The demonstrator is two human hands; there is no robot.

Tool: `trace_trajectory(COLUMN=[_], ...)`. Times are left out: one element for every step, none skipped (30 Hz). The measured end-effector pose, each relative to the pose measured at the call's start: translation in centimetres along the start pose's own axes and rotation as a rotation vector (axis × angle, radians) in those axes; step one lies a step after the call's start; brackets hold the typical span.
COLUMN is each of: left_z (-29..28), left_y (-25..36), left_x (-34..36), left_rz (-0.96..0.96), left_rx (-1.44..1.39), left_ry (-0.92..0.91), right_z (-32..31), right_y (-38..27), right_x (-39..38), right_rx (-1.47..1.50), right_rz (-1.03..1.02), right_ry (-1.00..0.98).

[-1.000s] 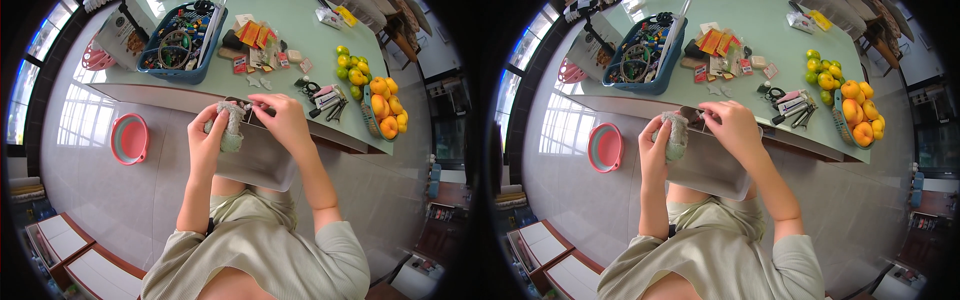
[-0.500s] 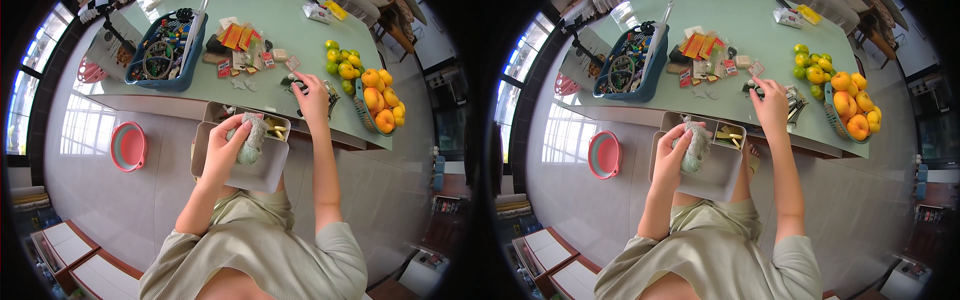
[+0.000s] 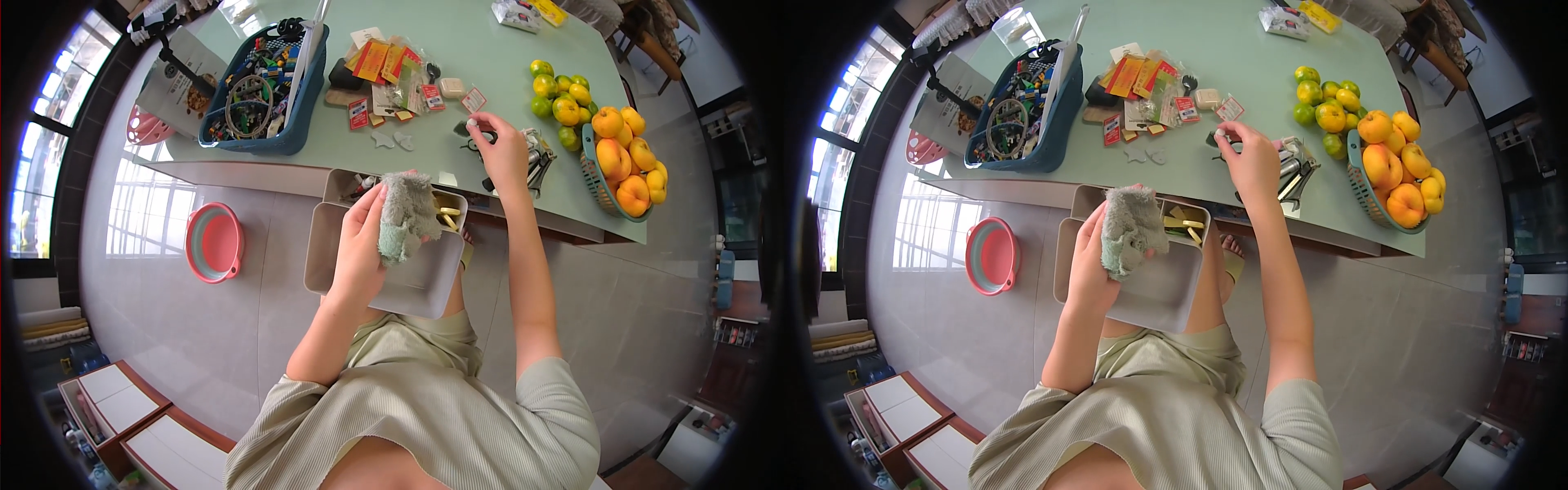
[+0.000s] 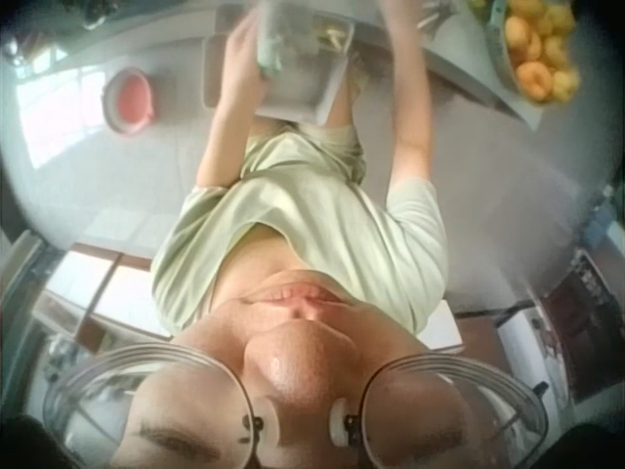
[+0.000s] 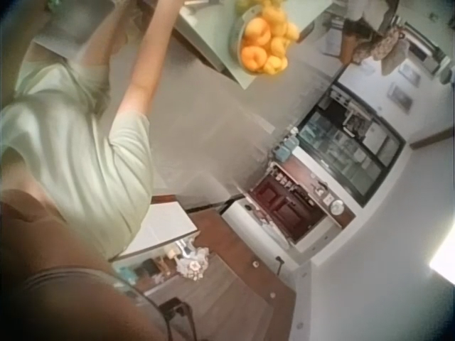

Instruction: The person wets a cloth in a basin and then uses it to wipe the interior and exterior surfaces of a storage box. They also wipe several small items including a tube, a pair of scissors, and other small containers before placing them back into the box.

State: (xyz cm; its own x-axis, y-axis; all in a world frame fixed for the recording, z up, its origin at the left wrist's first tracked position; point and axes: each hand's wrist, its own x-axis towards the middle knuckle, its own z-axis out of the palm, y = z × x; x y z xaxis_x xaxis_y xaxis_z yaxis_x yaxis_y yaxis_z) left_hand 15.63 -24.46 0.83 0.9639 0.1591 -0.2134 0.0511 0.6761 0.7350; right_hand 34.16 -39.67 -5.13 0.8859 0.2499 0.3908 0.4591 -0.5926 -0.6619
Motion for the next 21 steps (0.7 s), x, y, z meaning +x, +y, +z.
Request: trace_trajectory(left_z=[0.1,0.1,0.1,-0.2,-0.3,-0.5,-0.5,-0.4,-0.6,-0.8,-1.0,-1.1,-0.9,-0.6,-0.3,-0.2,-0.4,-0.7,-0.9,-1.2,-1.4], left_y=[-0.1,-0.3,-0.3,-0.3,-0.4,-0.4,-0.5,-0.7,-0.7,-0.7,-0.8,-0.9,-0.8,-0.5,-0.4,-0.6,-0.5,-0.5,-0.5,-0.5,-0.4], left_x=[0.0,0.0,0.0,0.0,0.0,0.0,0.0,0.1,0.1,0.0,0.0,-0.1,-0.3,-0.6,-0.8,-0.8,-1.0,-1.2,-1.3,-1.3,-1.4], left_rz=[-0.001,-0.012,-0.021,-0.019,-0.005,0.009,0.010,-0.015,-0.033,-0.030,-0.035,-0.040,-0.039,-0.075,-0.111,-0.092,-0.067,-0.041,-0.039,-0.008,0.022], left_rx=[0.001,0.015,0.031,0.032,0.030,0.028,0.028,0.006,-0.013,-0.012,-0.028,-0.044,-0.046,-0.025,-0.004,0.011,0.130,0.248,0.247,0.355,0.462], left_ry=[-0.002,0.069,0.144,0.148,0.108,0.071,0.070,0.115,0.172,0.177,0.122,0.069,0.068,0.003,-0.062,-0.063,-0.059,-0.054,-0.051,-0.055,-0.059], right_z=[-0.2,-0.6,-1.3,-2.0,-2.8,-3.6,-4.3,-5.2,-5.8,-6.2,-6.6,-6.7,-6.3,-6.3,-5.9,-5.7,-5.6,-5.6,-5.5,-5.4,-5.4], right_y=[-0.2,-0.9,-2.3,-3.5,-4.4,-5.3,-6.3,-7.0,-7.6,-8.5,-9.3,-10.0,-10.3,-10.5,-10.6,-10.6,-10.7,-10.8,-10.9,-11.2,-11.8], right_x=[-0.1,-0.2,-0.2,-0.2,-0.3,-0.5,-0.8,-1.1,-1.5,-1.9,-2.3,-2.8,-3.3,-3.6,-3.8,-4.1,-4.3,-4.5,-4.6,-4.7,-4.7], right_rx=[0.097,0.098,0.226,0.353,0.493,0.493,0.703,0.907,0.950,0.953,0.933,0.911,0.948,0.872,0.808,0.744,0.744,0.692,0.640,0.639,0.613], right_rz=[0.047,0.048,0.105,0.163,0.194,0.194,0.201,0.208,0.215,0.214,0.218,0.220,0.249,0.274,0.265,0.256,0.254,0.244,0.234,0.234,0.199], right_ry=[0.011,0.010,0.004,-0.003,-0.019,-0.018,-0.062,-0.100,-0.231,-0.236,-0.376,-0.518,-0.584,-0.651,-0.637,-0.624,-0.627,-0.645,-0.662,-0.664,-0.679])
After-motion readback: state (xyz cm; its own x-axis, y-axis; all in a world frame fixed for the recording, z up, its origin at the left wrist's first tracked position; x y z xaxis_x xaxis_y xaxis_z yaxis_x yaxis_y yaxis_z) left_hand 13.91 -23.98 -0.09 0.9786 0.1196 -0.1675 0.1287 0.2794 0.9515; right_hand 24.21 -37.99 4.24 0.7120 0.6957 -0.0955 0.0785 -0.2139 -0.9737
